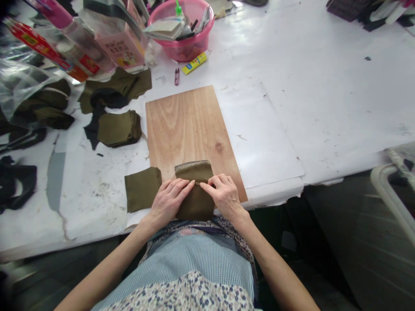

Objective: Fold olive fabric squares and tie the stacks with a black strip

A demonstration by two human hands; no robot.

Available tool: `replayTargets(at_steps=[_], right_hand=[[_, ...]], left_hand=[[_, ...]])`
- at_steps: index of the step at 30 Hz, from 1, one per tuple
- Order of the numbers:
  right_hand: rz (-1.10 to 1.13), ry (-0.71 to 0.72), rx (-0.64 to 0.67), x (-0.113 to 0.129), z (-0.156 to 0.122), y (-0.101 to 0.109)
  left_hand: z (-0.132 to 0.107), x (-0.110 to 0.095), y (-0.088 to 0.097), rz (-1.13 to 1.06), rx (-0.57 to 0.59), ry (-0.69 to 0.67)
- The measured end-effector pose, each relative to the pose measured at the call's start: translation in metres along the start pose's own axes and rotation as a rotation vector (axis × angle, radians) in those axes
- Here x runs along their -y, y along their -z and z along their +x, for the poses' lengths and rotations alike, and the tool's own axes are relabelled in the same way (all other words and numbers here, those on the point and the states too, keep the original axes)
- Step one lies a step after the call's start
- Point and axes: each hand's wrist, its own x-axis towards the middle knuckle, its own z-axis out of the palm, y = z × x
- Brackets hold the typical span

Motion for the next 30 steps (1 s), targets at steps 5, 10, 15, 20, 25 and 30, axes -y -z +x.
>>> replayTargets(at_steps=[5, 10, 15, 20, 25, 30], right_hand=[[-0.003, -0.004, 0.005, 0.0, -0.001, -0.001], [-0.013, -0.003, 0.016, 0.001, -0.001, -0.003], [0.013, -0.013, 0.013, -0.003, 0.0, -0.002], [0.129, 0.0, 0.012, -0.011, 0.001, 0.003], [0.132, -0.013, 0.011, -0.013, -0.002, 0.005], [0.116, -0.006, 0.007, -0.012, -0.003, 0.003]], left_hand=[[0.003, -0.003, -0.005, 0.099, -0.105, 0.013], [0.01, -0.001, -0.003, 0.055, -0.02, -0.078], [0.012, -0.001, 0.005, 0.072, 0.061, -0.097], [0.01, -0.001, 0.003, 0.064, 0.065, -0.088], [0.008, 0.0, 0.001, 0.063, 0.061, -0.088], [0.008, 0.0, 0.0, 0.096, 0.009, -0.108]])
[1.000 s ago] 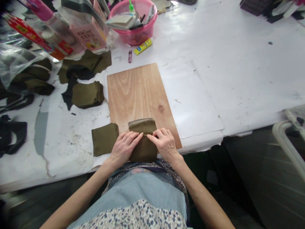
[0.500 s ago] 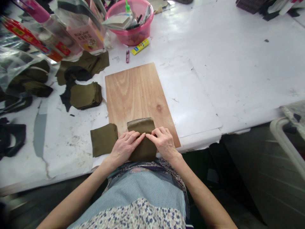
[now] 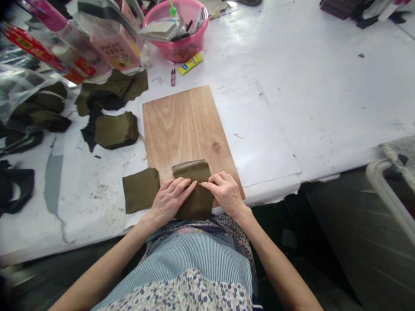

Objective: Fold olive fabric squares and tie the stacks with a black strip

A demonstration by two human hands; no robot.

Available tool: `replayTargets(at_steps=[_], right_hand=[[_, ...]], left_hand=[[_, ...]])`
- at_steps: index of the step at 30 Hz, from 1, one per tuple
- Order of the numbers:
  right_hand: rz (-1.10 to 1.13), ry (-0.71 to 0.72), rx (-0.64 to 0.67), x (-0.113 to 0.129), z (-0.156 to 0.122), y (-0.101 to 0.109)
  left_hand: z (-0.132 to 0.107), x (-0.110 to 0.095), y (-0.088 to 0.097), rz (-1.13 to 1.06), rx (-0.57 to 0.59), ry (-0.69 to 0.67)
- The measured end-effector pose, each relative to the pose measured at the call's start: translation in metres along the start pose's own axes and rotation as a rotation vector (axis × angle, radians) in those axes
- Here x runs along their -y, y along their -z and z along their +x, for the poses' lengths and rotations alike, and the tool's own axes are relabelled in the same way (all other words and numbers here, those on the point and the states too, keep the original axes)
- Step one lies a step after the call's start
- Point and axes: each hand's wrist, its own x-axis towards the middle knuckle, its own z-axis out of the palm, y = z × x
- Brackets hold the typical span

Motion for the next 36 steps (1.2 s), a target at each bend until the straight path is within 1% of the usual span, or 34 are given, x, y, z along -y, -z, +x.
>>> replayTargets(at_steps=[4, 13, 15, 17, 20, 23, 31, 36], right_hand=[[-0.021, -0.001, -0.011, 0.001, 0.0, 0.0], [-0.047, 0.007, -0.035, 0.005, -0.003, -0.001], [-0.051, 0.012, -0.036, 0.005, -0.003, -0.001], [-0.048, 0.008, -0.035, 0.005, -0.003, 0.0], [-0.029, -0.018, -0.043, 0.004, -0.003, 0.002], [-0.009, -0.033, -0.047, 0.002, -0.004, 0.004], [-0.041, -0.03, -0.012, 0.002, -0.006, 0.006], [-0.044, -0.033, -0.011, 0.002, -0.008, 0.007]], left_hand=[[0.001, 0.001, -0.002, -0.016, -0.003, -0.028], [0.005, 0.0, 0.001, -0.042, 0.038, 0.018], [0.007, -0.002, 0.001, -0.034, 0.021, 0.021], [0.009, -0.003, 0.0, -0.022, -0.019, 0.024], [0.012, -0.005, -0.001, -0.024, -0.046, -0.002], [0.014, -0.005, 0.0, -0.041, -0.029, -0.037], [0.016, -0.004, 0.002, -0.047, 0.025, -0.037], [0.017, -0.003, 0.003, -0.049, 0.023, -0.043]])
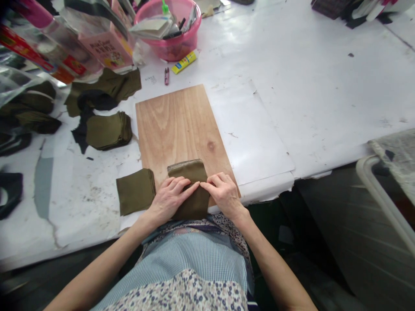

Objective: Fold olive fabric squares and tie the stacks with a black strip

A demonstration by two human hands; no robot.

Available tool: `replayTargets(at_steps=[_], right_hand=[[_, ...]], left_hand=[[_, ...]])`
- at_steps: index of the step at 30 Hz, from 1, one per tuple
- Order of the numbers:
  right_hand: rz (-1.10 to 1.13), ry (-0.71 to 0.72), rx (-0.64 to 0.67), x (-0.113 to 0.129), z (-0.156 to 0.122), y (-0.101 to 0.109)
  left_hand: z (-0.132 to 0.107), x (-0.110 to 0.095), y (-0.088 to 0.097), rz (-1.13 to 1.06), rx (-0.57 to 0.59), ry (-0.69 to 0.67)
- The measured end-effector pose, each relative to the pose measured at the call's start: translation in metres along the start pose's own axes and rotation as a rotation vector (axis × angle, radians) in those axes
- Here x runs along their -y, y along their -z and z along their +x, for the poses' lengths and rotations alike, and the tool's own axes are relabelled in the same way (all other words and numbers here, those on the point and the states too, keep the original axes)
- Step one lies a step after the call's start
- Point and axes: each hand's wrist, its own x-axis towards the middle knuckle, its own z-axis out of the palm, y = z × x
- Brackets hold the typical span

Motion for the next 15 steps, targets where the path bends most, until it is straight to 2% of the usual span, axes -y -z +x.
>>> replayTargets(at_steps=[7, 15], right_hand=[[0.013, -0.036, -0.041, 0.0004, -0.0024, -0.0009], [0.003, -0.04, -0.041, -0.0001, -0.0035, -0.0006]], left_hand=[[0.0043, -0.0017, -0.0056, -0.033, -0.07, -0.024], [0.0053, -0.0009, -0.0078, -0.068, -0.064, -0.014]])
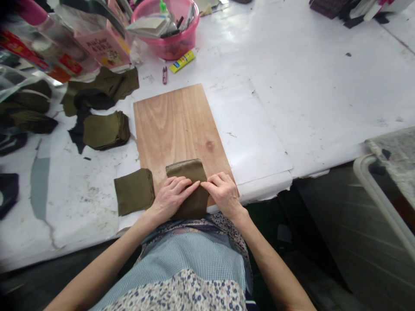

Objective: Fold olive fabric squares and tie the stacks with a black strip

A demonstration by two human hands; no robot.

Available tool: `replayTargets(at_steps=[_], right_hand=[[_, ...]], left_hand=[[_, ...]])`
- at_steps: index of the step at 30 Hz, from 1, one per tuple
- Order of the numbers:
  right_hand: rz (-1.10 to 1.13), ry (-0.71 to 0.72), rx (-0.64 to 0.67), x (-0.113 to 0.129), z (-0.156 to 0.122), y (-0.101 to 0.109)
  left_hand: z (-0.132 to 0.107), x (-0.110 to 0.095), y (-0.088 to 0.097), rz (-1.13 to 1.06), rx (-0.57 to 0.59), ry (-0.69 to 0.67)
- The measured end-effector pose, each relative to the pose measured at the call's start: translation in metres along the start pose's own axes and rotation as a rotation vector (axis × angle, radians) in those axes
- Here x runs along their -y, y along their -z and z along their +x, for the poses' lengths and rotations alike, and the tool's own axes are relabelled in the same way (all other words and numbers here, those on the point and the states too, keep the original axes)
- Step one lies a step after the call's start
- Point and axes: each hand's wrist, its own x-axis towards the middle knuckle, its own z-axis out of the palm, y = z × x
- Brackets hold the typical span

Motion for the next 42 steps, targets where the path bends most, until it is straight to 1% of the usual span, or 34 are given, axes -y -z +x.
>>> replayTargets(at_steps=[7, 11, 14, 20, 26, 42], right_hand=[[-0.004, 0.008, 0.018, -0.001, 0.0, 0.002], [0.04, -0.028, -0.008, -0.002, -0.002, 0.004], [0.045, -0.028, -0.028, -0.003, -0.004, 0.004], [-0.005, -0.015, -0.035, -0.003, -0.008, 0.002], [-0.057, 0.007, -0.011, -0.001, -0.008, 0.004], [-0.052, -0.017, -0.029, 0.0, -0.01, 0.005]], left_hand=[[-0.001, -0.002, 0.0, 0.04, 0.014, -0.004], [-0.001, -0.002, -0.002, 0.046, 0.013, -0.006], [-0.001, -0.002, -0.002, 0.045, 0.012, -0.005], [0.0, -0.002, 0.001, 0.061, 0.041, -0.013], [0.003, -0.003, 0.004, 0.081, 0.079, -0.026], [0.002, -0.004, 0.003, 0.079, 0.084, -0.02]])
